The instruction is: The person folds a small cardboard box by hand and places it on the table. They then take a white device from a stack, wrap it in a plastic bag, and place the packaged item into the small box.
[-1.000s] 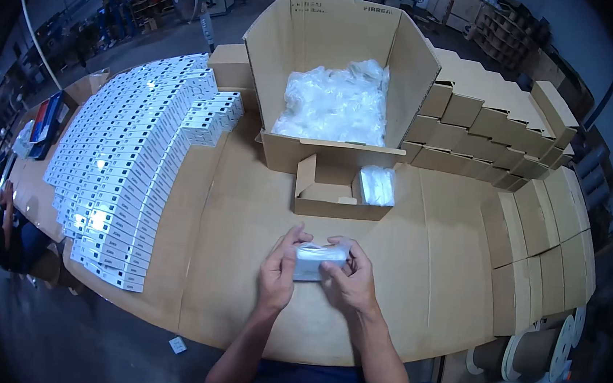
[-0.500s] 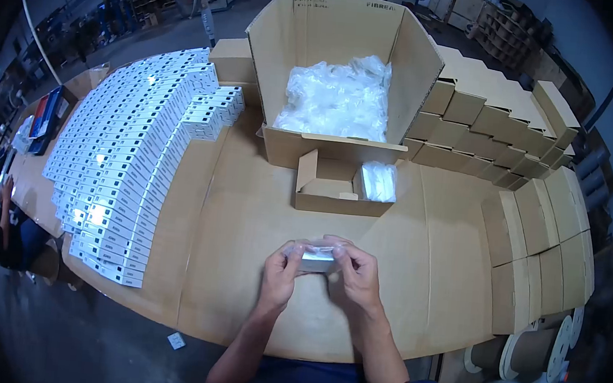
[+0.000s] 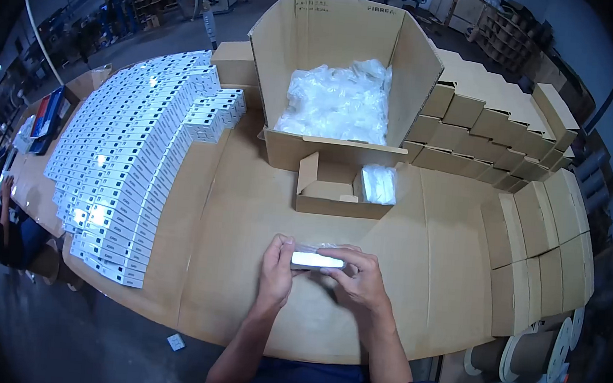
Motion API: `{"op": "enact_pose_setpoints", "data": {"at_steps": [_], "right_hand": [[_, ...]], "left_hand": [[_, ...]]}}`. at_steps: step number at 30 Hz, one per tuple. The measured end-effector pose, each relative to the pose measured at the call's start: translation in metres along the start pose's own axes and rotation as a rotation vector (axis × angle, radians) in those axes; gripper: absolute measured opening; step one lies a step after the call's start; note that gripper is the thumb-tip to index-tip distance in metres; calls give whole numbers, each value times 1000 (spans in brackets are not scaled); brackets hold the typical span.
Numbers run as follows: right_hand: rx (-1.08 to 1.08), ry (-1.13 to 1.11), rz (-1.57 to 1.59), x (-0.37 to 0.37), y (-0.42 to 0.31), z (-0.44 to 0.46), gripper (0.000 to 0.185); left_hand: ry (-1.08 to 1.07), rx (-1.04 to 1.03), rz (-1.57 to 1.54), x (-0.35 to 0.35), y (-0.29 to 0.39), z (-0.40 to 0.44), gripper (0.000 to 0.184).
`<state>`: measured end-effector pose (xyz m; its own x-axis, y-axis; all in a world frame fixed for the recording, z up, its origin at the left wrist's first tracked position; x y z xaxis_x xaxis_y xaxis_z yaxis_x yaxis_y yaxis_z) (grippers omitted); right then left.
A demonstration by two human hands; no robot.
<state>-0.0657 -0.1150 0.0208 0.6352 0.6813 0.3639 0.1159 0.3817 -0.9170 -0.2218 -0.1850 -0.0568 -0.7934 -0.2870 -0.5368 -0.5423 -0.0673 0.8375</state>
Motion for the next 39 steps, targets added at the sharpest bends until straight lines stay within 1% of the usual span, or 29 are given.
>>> {"op": "enact_pose_setpoints", "data": {"at_steps": [2, 5, 7, 8, 10, 13, 16, 17, 19, 20, 22, 23, 25, 26, 27, 29, 31, 32, 34, 36, 39], "right_hand": [[-27, 10, -15, 2, 2, -2, 34], [-42, 26, 0, 6, 10, -3, 34], [-45, 4, 8, 7, 17, -4, 35], [-2, 3, -34, 8, 15, -3, 36], [84, 1, -120, 10, 6, 0, 36], [148, 142, -388, 16, -28, 3, 38], [228, 16, -507, 22, -29, 6, 32], [219, -69, -556, 23, -30, 7, 31], [197, -242, -653, 23, -33, 8, 28], [213, -244, -627, 26, -34, 10, 26], [252, -249, -574, 32, -35, 15, 22], [273, -172, -554, 41, -38, 20, 21], [314, -22, -509, 60, -46, 26, 18], [281, 105, -478, 69, -45, 29, 17], [249, 231, -446, 78, -41, 33, 15], [228, 461, -351, 87, -22, 37, 15], [252, 571, -434, 84, -14, 41, 15], [262, 626, -474, 82, -11, 41, 16], [260, 644, -578, 76, -4, 44, 16], [243, 661, -645, 72, -1, 46, 16], [222, 623, -641, 69, 7, 48, 16]], "left_hand": [[7, -1, 25, -11, 18, -5, 30], [-173, -24, 28, -21, 34, -10, 35], [-290, -20, 173, -20, 37, -11, 39], [-349, -18, 244, -19, 37, -11, 42], [-382, -4, 277, -10, 32, -9, 38], [-399, -22, 368, -9, 39, -5, 32], [-408, -7, 400, -8, 41, -2, 28], [-415, 4, 398, -8, 41, 0, 28], [-504, -104, 559, -5, 44, 8, 35], [-546, -156, 638, -5, 42, 10, 39], [-488, -183, 464, -4, 38, 15, 50], [-457, -201, 377, -4, 38, 18, 56], [-283, -158, 659, -12, 61, 20, 62], [-191, -131, 796, -13, 71, 22, 65], [-159, -219, 1004, -10, 74, 28, 70], [-201, -285, 1195, -3, 68, 37, 73], [-232, -355, 1370, 0, 63, 44, 79], [-229, -354, 1393, 2, 59, 46, 79], [-224, -348, 1437, 0, 58, 50, 79], [-216, -385, 1463, 3, 56, 52, 81], [-209, -399, 1444, 3, 52, 52, 82]]}}
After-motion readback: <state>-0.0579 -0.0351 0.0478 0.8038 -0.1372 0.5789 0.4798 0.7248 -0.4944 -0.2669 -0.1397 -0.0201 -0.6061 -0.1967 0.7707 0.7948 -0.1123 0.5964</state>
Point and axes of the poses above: each hand's wrist, its own z-axis towards the middle knuckle, its own x-axis out of the back of the hand, y = z × x, the point moved 5 cm from there along z, towards the middle knuckle, and after that the axes turned 10 degrees about -y, right-handed, at the moved point
